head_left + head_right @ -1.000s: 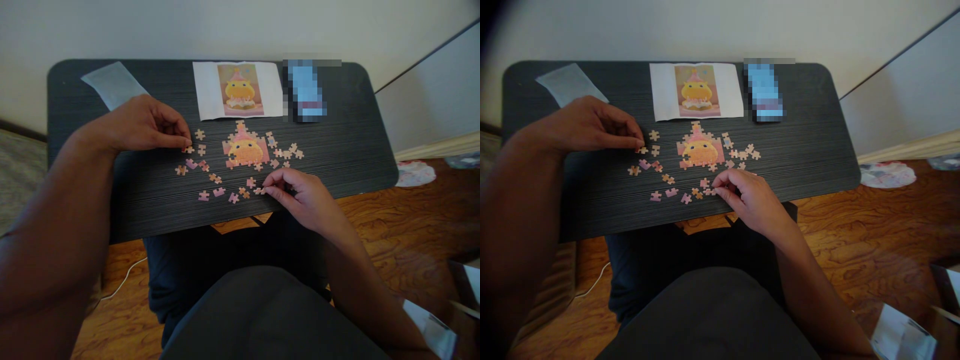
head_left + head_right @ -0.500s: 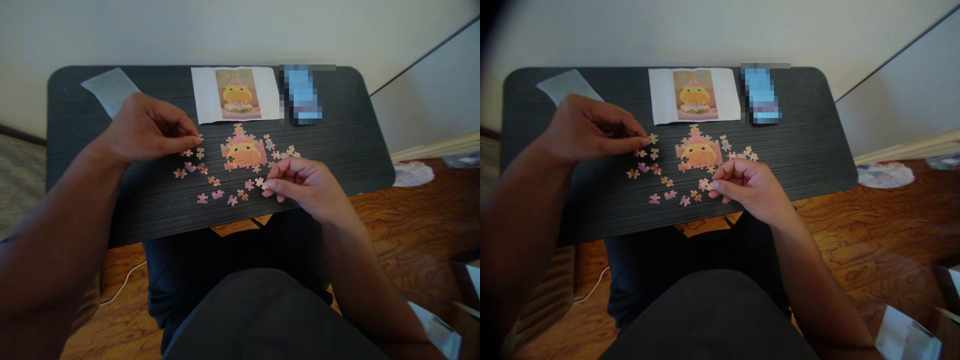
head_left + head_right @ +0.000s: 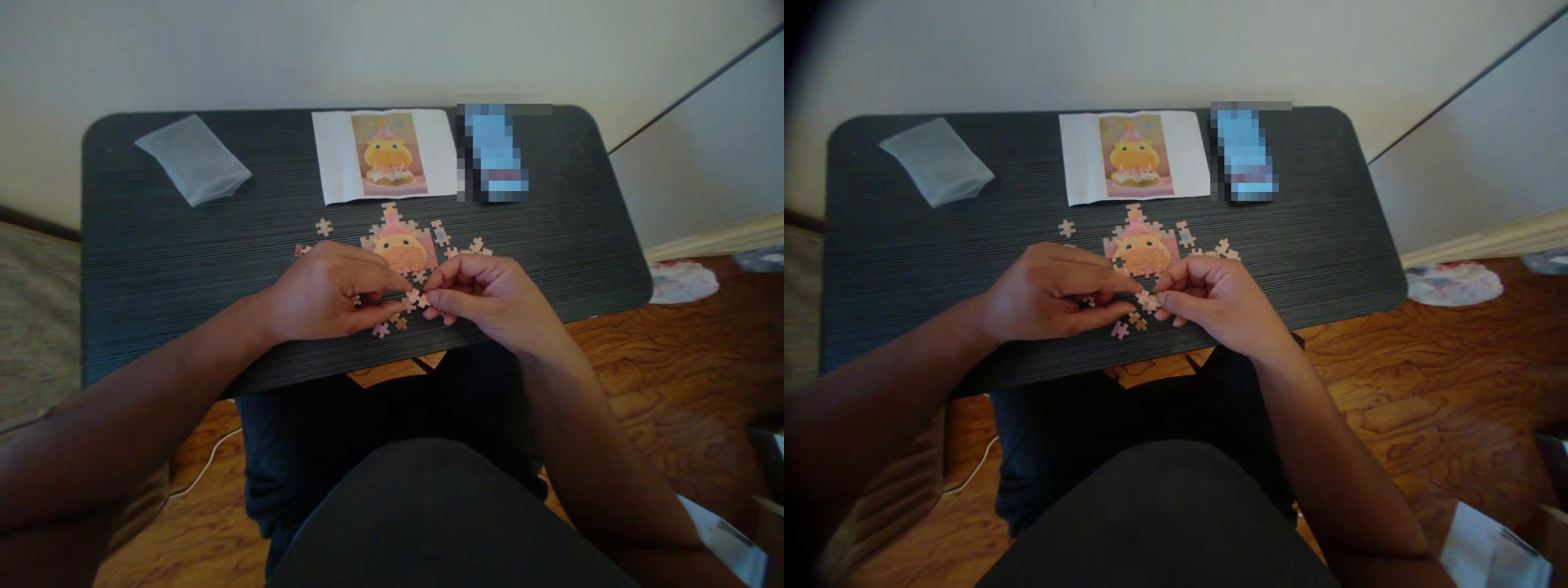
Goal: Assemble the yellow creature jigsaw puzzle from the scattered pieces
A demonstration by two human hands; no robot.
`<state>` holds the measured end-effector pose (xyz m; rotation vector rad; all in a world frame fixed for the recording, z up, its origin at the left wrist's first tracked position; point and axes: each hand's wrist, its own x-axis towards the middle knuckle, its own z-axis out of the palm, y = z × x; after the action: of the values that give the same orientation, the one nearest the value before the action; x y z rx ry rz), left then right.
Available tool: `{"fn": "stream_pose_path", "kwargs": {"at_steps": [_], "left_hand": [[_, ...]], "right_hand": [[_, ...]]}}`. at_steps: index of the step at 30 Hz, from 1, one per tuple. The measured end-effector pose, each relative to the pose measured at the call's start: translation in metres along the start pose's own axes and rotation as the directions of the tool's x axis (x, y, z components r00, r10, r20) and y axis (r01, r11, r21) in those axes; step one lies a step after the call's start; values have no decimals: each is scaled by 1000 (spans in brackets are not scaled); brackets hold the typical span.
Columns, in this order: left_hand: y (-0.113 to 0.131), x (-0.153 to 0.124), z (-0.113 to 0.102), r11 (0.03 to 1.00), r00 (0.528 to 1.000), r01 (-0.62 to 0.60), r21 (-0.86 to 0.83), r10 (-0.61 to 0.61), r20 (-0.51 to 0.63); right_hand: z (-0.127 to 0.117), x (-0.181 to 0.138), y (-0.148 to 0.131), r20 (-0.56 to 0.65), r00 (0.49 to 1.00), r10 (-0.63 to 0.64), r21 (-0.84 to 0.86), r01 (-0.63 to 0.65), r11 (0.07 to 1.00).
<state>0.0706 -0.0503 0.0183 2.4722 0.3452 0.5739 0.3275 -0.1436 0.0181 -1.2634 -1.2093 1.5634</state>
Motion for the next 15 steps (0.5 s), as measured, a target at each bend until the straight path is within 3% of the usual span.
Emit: {"fn": "stream_pose_path", "kwargs": {"at_steps": [4, 15], "left_hand": [[-3, -2, 2, 1000, 1000, 5, 23, -5, -2], [-7, -8, 17, 966, 982, -147, 214, 169, -89]], "right_hand": [[1, 0, 2, -17, 1000, 9, 3, -9, 1000], [7, -4, 11, -23, 997, 71, 3, -71, 997]]}}
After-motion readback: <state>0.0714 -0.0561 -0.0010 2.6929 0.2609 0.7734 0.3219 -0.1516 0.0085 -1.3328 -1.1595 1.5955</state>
